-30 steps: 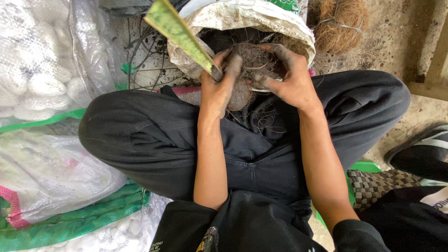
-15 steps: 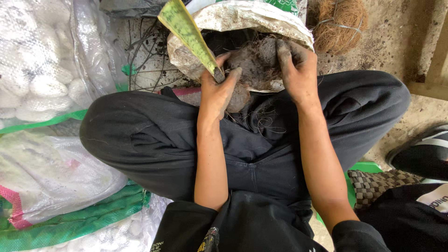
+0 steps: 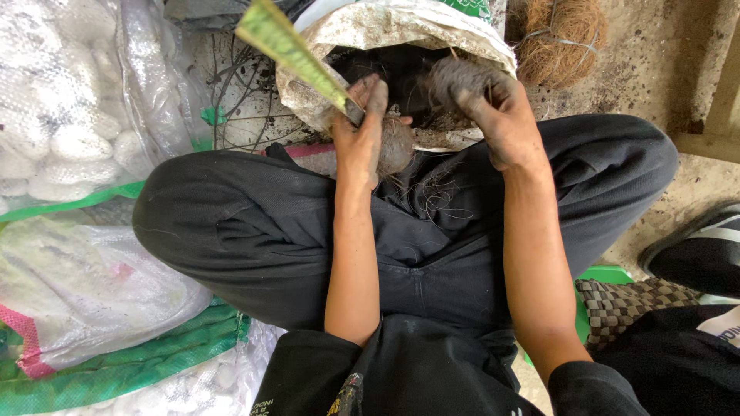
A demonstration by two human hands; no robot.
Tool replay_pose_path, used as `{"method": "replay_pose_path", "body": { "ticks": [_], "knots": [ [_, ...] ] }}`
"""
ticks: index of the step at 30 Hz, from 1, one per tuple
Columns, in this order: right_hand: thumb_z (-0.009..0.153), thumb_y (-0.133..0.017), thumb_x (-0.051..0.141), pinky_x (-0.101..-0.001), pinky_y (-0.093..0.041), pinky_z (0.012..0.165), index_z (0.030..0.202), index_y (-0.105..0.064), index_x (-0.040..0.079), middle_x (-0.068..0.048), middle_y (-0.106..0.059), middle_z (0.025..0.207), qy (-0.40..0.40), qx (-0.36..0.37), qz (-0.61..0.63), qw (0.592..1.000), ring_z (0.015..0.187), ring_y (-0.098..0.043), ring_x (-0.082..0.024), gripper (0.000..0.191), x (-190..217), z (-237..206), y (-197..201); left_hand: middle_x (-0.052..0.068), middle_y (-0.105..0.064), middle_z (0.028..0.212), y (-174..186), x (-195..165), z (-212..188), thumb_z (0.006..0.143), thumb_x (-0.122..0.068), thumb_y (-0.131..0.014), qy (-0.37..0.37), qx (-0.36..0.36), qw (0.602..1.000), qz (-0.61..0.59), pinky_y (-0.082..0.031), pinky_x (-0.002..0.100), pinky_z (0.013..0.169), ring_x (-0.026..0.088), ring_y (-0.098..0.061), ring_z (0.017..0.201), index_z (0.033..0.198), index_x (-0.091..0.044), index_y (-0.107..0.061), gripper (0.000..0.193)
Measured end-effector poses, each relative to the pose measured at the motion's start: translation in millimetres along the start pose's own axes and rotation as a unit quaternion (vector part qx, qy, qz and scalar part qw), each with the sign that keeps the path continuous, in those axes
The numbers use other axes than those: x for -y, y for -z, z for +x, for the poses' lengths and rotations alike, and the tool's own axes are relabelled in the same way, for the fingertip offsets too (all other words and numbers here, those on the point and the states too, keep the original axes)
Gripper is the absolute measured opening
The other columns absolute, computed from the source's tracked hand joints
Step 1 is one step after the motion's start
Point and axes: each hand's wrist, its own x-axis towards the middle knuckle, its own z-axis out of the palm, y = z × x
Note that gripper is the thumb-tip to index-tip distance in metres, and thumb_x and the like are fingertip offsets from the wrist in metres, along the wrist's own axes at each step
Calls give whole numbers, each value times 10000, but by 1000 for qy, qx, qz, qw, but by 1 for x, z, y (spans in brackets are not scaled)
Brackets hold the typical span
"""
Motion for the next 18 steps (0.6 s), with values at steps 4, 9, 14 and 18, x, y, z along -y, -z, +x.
{"method": "replay_pose_path", "body": {
  "ticks": [4,9,14,18],
  "knots": [
    [920,-765,140,-381,-567,1025,1303,-607,-19,-114,-720,1168,-27,53,-1,998,1099,-687,-228,444,9,-7,-11,185,-697,1287,5,-3,-2,979,-515,-635,6,36,999,-33,-660,436,841,262,-715,1048,1310,31,-615,638],
    [989,-697,117,-352,-606,932,1258,-637,-22,-121,-730,1147,4,99,-85,991,1044,-702,-209,308,15,-14,-22,189,-715,1202,4,-2,-4,986,-613,-585,44,93,988,-116,-608,468,919,277,-713,1040,1253,-5,-651,667],
    [1017,-680,130,-334,-618,827,1254,-624,-19,-115,-719,1094,83,186,-135,970,938,-700,-197,285,24,-15,-21,164,-727,1159,-3,-2,-9,956,-611,-612,0,97,994,-46,-621,489,956,249,-715,1080,1146,-21,-695,626],
    [984,-706,110,-319,-598,773,1232,-660,0,-90,-751,987,111,189,-251,943,830,-719,-188,275,29,-15,-26,137,-748,1185,-9,-5,-13,998,-639,-586,-61,109,991,50,-499,443,1131,233,-702,1165,1161,-45,-713,629]
  ]
}}
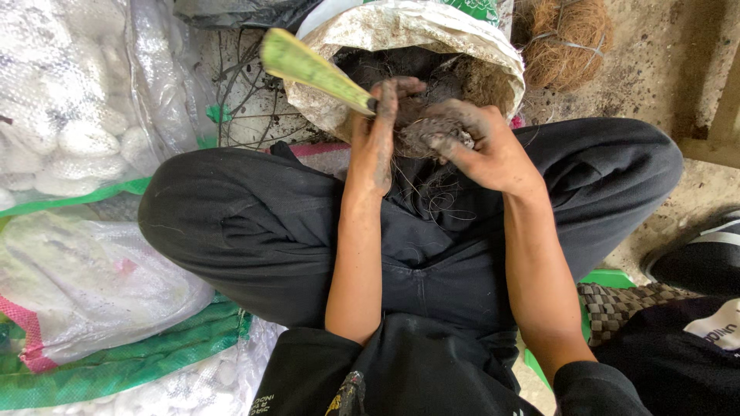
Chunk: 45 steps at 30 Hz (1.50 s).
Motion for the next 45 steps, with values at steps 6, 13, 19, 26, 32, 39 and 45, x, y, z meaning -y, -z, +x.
{"method": "replay_pose_path", "body": {
  "ticks": [6,13,19,26,32,39,45],
  "knots": [
    [813,-873,136,-376,-498,779,1120,-606,-50,-171,-654,978,34,-89,-199,975,908,-607,-287,447,6,1,-8,96,-727,1182,-9,0,-5,1025,-511,-597,42,30,998,-26,-538,431,1069,208,-682,1142,1211,-57,-697,501],
    [920,-878,285,-359,-505,863,1143,-619,16,-84,-686,1036,70,-216,-143,963,907,-638,-203,435,-7,4,-23,95,-716,1122,-15,15,-1,1026,-255,-690,19,17,994,-106,-562,361,981,178,-684,1050,1197,-6,-697,302],
    [1028,-657,552,-322,-568,917,1273,-550,36,-71,-586,1188,66,-239,-11,969,1057,-620,-174,582,-17,10,-38,100,-714,1114,-19,19,-1,1031,-125,-688,-53,-15,986,-160,-563,360,999,185,-687,1042,1174,7,-689,195],
    [882,-736,279,-455,-454,1170,1537,-343,30,-165,-473,1482,-88,-111,236,961,1400,-479,-306,804,-14,6,-43,98,-684,1122,-19,15,-4,1030,-4,-582,-135,-114,983,-42,-588,326,967,145,-683,995,1158,12,-649,146],
    [878,-653,26,-406,-403,1286,1585,-348,4,-146,-493,1475,-22,-90,166,982,1422,-491,-252,771,-21,6,-48,123,-673,1123,-20,20,-6,1059,27,-525,-129,-128,975,-132,-531,309,989,155,-642,1024,1168,33,-620,144],
    [918,-469,205,-382,-445,1200,1528,-343,25,-109,-472,1482,-36,-80,316,945,1417,-474,-219,648,-21,5,-54,111,-656,1162,-6,18,-4,1032,44,-547,-139,-114,979,-98,-514,310,998,151,-618,1064,1186,29,-608,167],
    [1058,-534,182,-394,-382,1256,1456,-452,-2,-139,-513,1395,-1,-155,236,959,1327,-478,-230,445,-30,2,-55,106,-664,1134,-14,14,-13,984,79,-490,-191,-73,979,1,-531,321,1062,161,-640,1073,1200,8,-620,262]
  ]
}}
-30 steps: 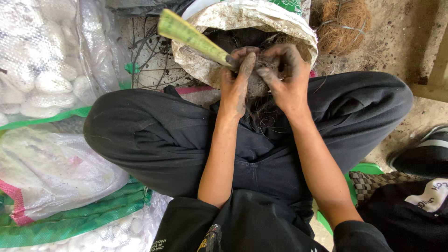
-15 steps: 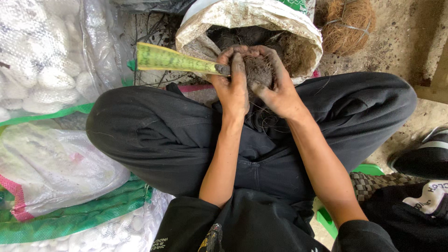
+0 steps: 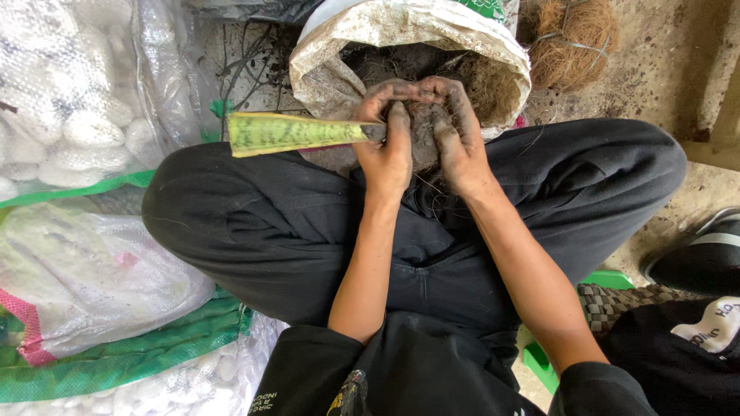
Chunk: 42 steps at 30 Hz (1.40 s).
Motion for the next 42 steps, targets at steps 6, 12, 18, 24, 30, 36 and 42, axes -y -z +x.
{"method": "replay_pose_path", "body": {
  "ticks": [6,12,18,24,30,36,42],
  "knots": [
    [934,-549,182,-351,-342,1244,1559,-277,133,-53,-430,1553,-94,19,118,988,1473,-420,-180,684,-1,-1,8,89,-630,1222,4,-7,5,980,84,-495,16,41,999,-6,-526,347,1106,162,-622,1151,1236,-19,-585,290],
    [988,-710,105,-385,-441,1191,1491,-439,22,-104,-519,1344,-39,17,120,992,1310,-500,-203,577,5,-5,-5,70,-656,1179,0,-9,7,960,110,-477,-61,77,995,14,-540,353,1110,155,-647,1161,1172,-31,-617,291],
    [1003,-583,220,-350,-431,1168,1477,-331,107,-78,-514,1409,-83,16,81,993,1334,-521,-196,549,11,0,-2,102,-662,1299,-2,-19,10,1018,57,-515,38,74,991,-105,-547,353,1087,182,-652,1183,1263,-19,-654,291],
    [1193,-388,258,-334,-419,1185,1374,-531,7,-94,-553,1287,-15,6,0,1000,1243,-507,-173,341,8,3,-3,124,-615,1370,2,-18,8,1019,72,-603,73,104,984,-128,-481,350,1189,198,-600,1310,1299,-7,-656,296],
    [1164,-396,268,-356,-410,1200,1402,-481,16,-89,-549,1373,-31,39,27,998,1337,-503,-188,357,13,3,-6,104,-610,1398,5,-8,9,1079,-56,-615,40,107,990,-87,-488,381,1202,213,-582,1347,1325,-27,-634,248],
    [1118,-506,276,-431,-445,1183,1370,-571,-10,-143,-575,1384,72,65,-110,989,1339,-542,-272,387,16,7,-3,85,-564,1441,-1,2,8,1144,-369,-502,-5,70,998,-2,-432,365,1218,200,-511,1408,1476,-85,-487,437],
    [1176,-489,312,-380,-476,1109,1205,-647,1,-137,-610,1316,113,51,-192,974,1224,-581,-252,350,16,6,-4,119,-574,1439,1,4,2,1174,-494,-437,35,56,997,-30,-441,411,1221,237,-512,1415,1444,-60,-498,514]
  ]
}}
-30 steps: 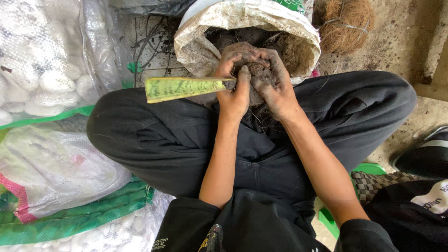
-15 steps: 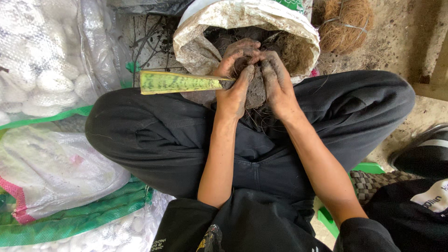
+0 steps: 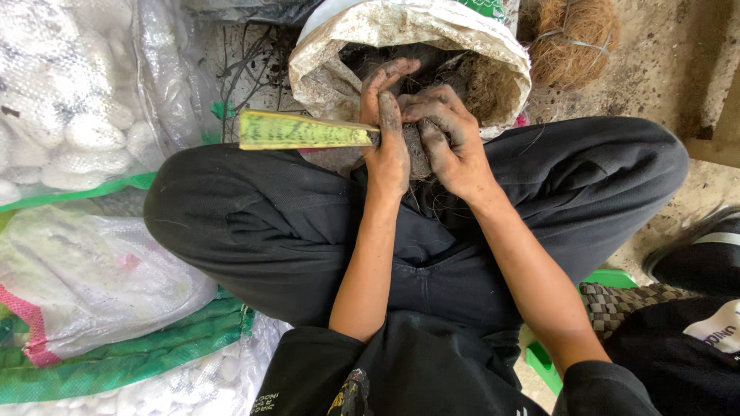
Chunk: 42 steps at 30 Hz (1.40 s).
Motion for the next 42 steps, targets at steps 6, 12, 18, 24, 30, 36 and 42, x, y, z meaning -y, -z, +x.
{"method": "replay_pose_path", "body": {
  "ticks": [6,12,18,24,30,36,42],
  "knots": [
    [1134,-314,236,-368,-519,1088,1198,-640,-12,-133,-605,1274,-63,-31,118,991,1232,-608,-238,414,-3,-2,-2,92,-461,1555,-2,-3,6,1127,-611,-401,-82,27,986,145,-371,422,1264,221,-438,1445,1504,-117,-452,624],
    [1194,-441,276,-362,-556,1038,1230,-678,28,-125,-651,1263,-18,-12,12,1000,1197,-655,-217,345,0,-2,-3,103,-463,1565,2,-13,8,1069,-738,-324,-63,29,981,182,-370,467,1291,231,-468,1485,1534,-147,-457,764],
    [1093,-728,540,-437,-523,1194,1552,-217,24,-132,-345,1523,91,-46,48,994,1466,-384,-263,859,8,6,-5,158,-641,1384,3,-11,7,1069,-770,-277,4,10,993,-116,-443,473,1228,260,-586,1353,1224,-39,-705,862],
    [781,-854,286,-433,-505,1118,1432,-485,2,-186,-546,1372,34,-38,-85,995,1291,-584,-305,800,10,-2,-14,168,-688,1105,-1,-8,-6,1122,-611,-423,117,-205,923,-304,-571,448,1001,291,-675,1058,1059,-20,-652,636],
    [738,-798,241,-426,-513,1075,1389,-557,-10,-187,-550,1338,23,-12,-119,993,1218,-596,-319,738,12,0,-2,154,-694,1089,-6,-15,-1,1111,-567,-417,133,-196,915,-325,-574,439,986,284,-684,1065,1065,-18,-654,600],
    [935,-704,316,-421,-505,1100,1348,-606,-16,-176,-592,1276,-11,-76,-22,997,1231,-611,-298,540,10,0,-6,161,-685,1254,-17,-18,-3,1105,-365,-516,125,-140,954,-232,-560,463,1060,280,-662,1191,1198,-14,-664,392],
    [965,-575,358,-365,-534,1026,1233,-635,-15,-169,-615,1239,37,-94,-76,992,1188,-639,-289,464,3,0,5,178,-656,1347,-23,-13,-7,1099,-273,-534,150,-76,944,-283,-507,411,1130,275,-631,1269,1296,45,-653,392]
  ]
}}
